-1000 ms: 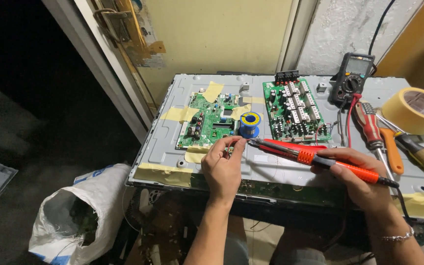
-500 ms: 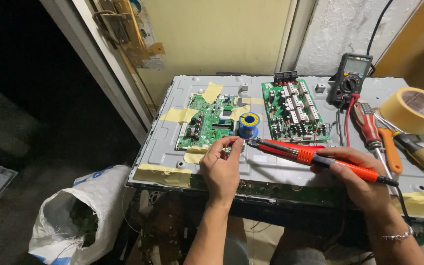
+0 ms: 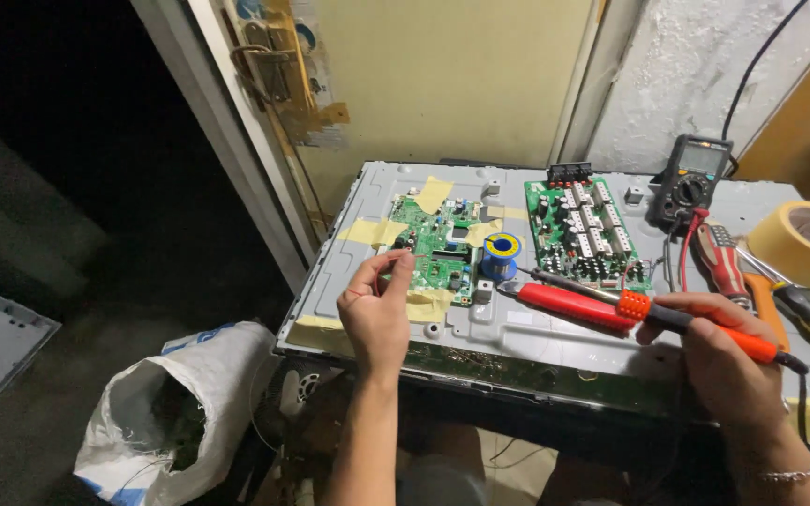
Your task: Soldering wires and electronic components onto a circuit board inside a television.
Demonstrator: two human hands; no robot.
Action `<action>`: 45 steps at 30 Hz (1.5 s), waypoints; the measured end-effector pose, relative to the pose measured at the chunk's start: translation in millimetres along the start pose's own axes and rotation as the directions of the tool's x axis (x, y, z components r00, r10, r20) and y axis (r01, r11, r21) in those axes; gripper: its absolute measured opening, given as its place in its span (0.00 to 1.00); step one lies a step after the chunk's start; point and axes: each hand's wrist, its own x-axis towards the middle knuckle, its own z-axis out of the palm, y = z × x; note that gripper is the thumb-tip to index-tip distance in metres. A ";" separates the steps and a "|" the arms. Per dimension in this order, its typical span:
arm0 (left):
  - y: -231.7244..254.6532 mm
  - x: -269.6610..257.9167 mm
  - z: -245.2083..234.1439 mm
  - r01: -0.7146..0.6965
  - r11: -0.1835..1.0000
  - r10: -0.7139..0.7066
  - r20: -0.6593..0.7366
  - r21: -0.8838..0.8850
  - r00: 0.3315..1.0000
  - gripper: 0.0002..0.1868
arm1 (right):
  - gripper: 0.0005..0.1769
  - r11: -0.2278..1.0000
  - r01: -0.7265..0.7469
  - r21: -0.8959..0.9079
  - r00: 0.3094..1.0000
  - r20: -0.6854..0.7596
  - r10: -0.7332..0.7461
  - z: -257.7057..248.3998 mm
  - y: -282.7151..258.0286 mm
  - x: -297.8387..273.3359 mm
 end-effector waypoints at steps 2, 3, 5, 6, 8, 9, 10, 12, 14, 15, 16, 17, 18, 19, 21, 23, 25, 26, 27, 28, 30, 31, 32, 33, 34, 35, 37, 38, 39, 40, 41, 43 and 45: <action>2.2 24.5 -8.7 -0.026 0.998 0.025 0.018 0.061 1.000 0.08 | 0.20 0.991 0.119 -0.066 0.992 0.038 -0.117 4.6 -8.4 2.8; 2.8 37.1 -13.0 -0.047 0.992 0.042 0.042 0.120 0.998 0.08 | 0.21 0.963 0.235 -0.130 0.971 0.076 -0.226 6.9 -12.5 4.9; 2.9 57.1 -10.1 -0.086 0.976 0.065 0.109 0.201 0.992 0.08 | 0.20 0.975 0.193 -0.106 0.980 0.057 -0.188 10.5 -22.5 11.8; 3.3 68.3 -8.9 -0.134 0.951 0.083 0.188 0.280 0.979 0.07 | 0.20 0.986 0.151 -0.077 0.988 0.029 -0.149 13.2 -27.6 15.0; -13.0 89.9 2.0 -0.126 0.927 0.042 0.237 0.353 0.971 0.07 | 0.18 0.981 0.191 -0.011 0.980 0.063 -0.190 15.7 -23.1 37.4; -21.1 100.4 8.1 -0.124 0.896 -0.003 0.286 0.426 0.958 0.06 | 0.17 0.972 0.226 0.060 0.969 0.091 -0.231 16.2 -20.9 48.5; -29.0 107.0 13.0 -0.125 0.899 0.000 0.286 0.420 0.958 0.06 | 0.17 0.971 0.231 0.056 0.968 0.092 -0.235 20.0 -19.2 60.4; -44.7 120.7 25.1 -0.107 0.848 -0.097 0.351 0.518 0.931 0.08 | 0.19 0.977 0.189 0.096 0.971 0.132 -0.201 26.1 -16.5 85.4; -47.4 124.7 27.3 -0.112 0.837 -0.122 0.384 0.535 0.915 0.08 | 0.19 0.982 0.177 0.073 0.973 0.136 -0.185 41.8 -22.0 100.0; -49.4 126.1 28.3 -0.117 0.822 -0.152 0.413 0.557 0.898 0.08 | 0.18 0.986 0.158 0.054 0.976 0.140 -0.165 49.3 -23.8 106.9; -53.3 127.9 29.5 -0.117 0.822 -0.153 0.414 0.557 0.898 0.08 | 0.18 0.986 0.158 0.054 0.977 0.139 -0.164 58.7 -26.6 110.4; -57.4 129.7 30.9 -0.144 0.819 -0.131 0.426 0.555 0.895 0.09 | 0.19 0.990 0.142 0.007 0.977 0.162 -0.141 67.9 -29.1 114.1; -61.8 130.9 32.0 -0.172 0.815 -0.110 0.438 0.554 0.892 0.10 | 0.20 0.991 0.125 -0.039 0.976 0.184 -0.116 76.9 -31.0 117.4; -61.7 129.9 32.8 -0.171 0.814 -0.112 0.438 0.555 0.892 0.10 | 0.20 0.992 0.123 -0.039 0.976 0.183 -0.114 79.8 -23.6 124.0; -62.0 127.5 34.9 -0.155 0.792 -0.131 0.412 0.591 0.902 0.09 | 0.16 0.992 0.096 -0.080 0.981 0.174 -0.081 84.9 -8.5 137.3; -68.6 127.1 37.7 -0.156 0.800 -0.114 0.402 0.580 0.908 0.09 | 0.14 0.990 0.110 -0.084 0.979 0.183 -0.093 87.3 0.2 142.9; -71.1 126.0 38.8 -0.157 0.806 -0.098 0.391 0.570 0.915 0.09 | 0.13 0.989 0.123 -0.086 0.976 0.193 -0.105 87.0 8.3 146.7; -70.5 125.0 39.0 -0.159 0.803 -0.103 0.397 0.574 0.912 0.09 | 0.13 0.991 0.089 -0.099 0.980 0.187 -0.070 85.1 11.9 147.0; -69.9 123.9 39.1 -0.161 0.800 -0.108 0.403 0.577 0.909 0.09 | 0.14 0.992 0.055 -0.111 0.983 0.182 -0.034 83.2 15.5 147.3; -70.9 123.7 39.6 -0.159 0.800 -0.112 0.405 0.578 0.908 0.09 | 0.14 0.992 0.051 -0.113 0.983 0.180 -0.030 80.5 16.2 147.8; -73.8 120.7 39.3 -0.159 0.847 -0.065 0.396 0.508 0.916 0.06 | 0.13 0.995 0.033 -0.093 0.987 0.163 -0.017 74.6 18.4 145.9; -75.0 118.5 37.6 -0.153 0.846 -0.074 0.398 0.510 0.914 0.06 | 0.13 0.995 0.023 -0.096 0.987 0.160 -0.008 73.0 13.2 142.2; -75.2 118.2 36.7 -0.175 0.832 -0.034 0.364 0.527 0.931 0.06 | 0.15 0.997 0.038 -0.063 0.990 0.139 -0.029 71.7 7.3 139.8; -74.8 117.5 35.9 -0.196 0.816 0.007 0.330 0.544 0.944 0.06 | 0.16 0.998 0.054 -0.031 0.992 0.117 -0.050 70.4 0.8 137.1; -71.1 116.5 35.1 -0.198 0.817 0.007 0.333 0.542 0.943 0.06 | 0.16 0.998 0.055 -0.033 0.992 0.114 -0.051 66.5 -7.0 133.3; -67.2 115.1 34.2 -0.175 0.832 -0.025 0.350 0.526 0.937 0.05 | 0.17 0.997 0.074 -0.038 0.994 0.086 -0.071 62.6 -15.0 129.0; -63.2 113.2 33.3 -0.151 0.847 -0.059 0.372 0.510 0.927 0.05 | 0.17 0.995 0.091 -0.046 0.995 0.053 -0.088 52.1 -30.5 115.5; -62.6 113.3 33.6 -0.127 0.836 -0.094 0.368 0.534 0.925 0.05 | 0.17 0.991 0.115 -0.068 0.993 0.014 -0.114 46.0 -38.7 107.0; -61.8 113.5 33.6 -0.104 0.824 -0.129 0.363 0.557 0.923 0.05 | 0.17 0.986 0.138 -0.090 0.990 -0.025 -0.141 40.1 -47.1 98.3; -57.4 112.7 33.1 -0.105 0.826 -0.129 0.367 0.553 0.921 0.05 | 0.17 0.986 0.140 -0.094 0.989 -0.028 -0.143 13.0 -34.7 96.1; -52.9 111.7 32.4 -0.082 0.807 -0.177 0.373 0.584 0.911 0.07 | 0.18 0.968 0.188 -0.168 0.980 -0.035 -0.196 -14.1 -22.5 93.6; -61.0 112.5 29.7 -0.059 0.787 -0.227 0.378 0.614 0.898 0.09 | 0.19 0.941 0.233 -0.244 0.968 -0.039 -0.250 -52.0 -5.6 87.0; -87.2 114.9 26.0 -0.229 0.866 0.043 0.390 0.445 0.920 0.03 | 0.18 0.898 0.253 -0.360 0.960 -0.025 -0.281 -74.1 5.4 76.5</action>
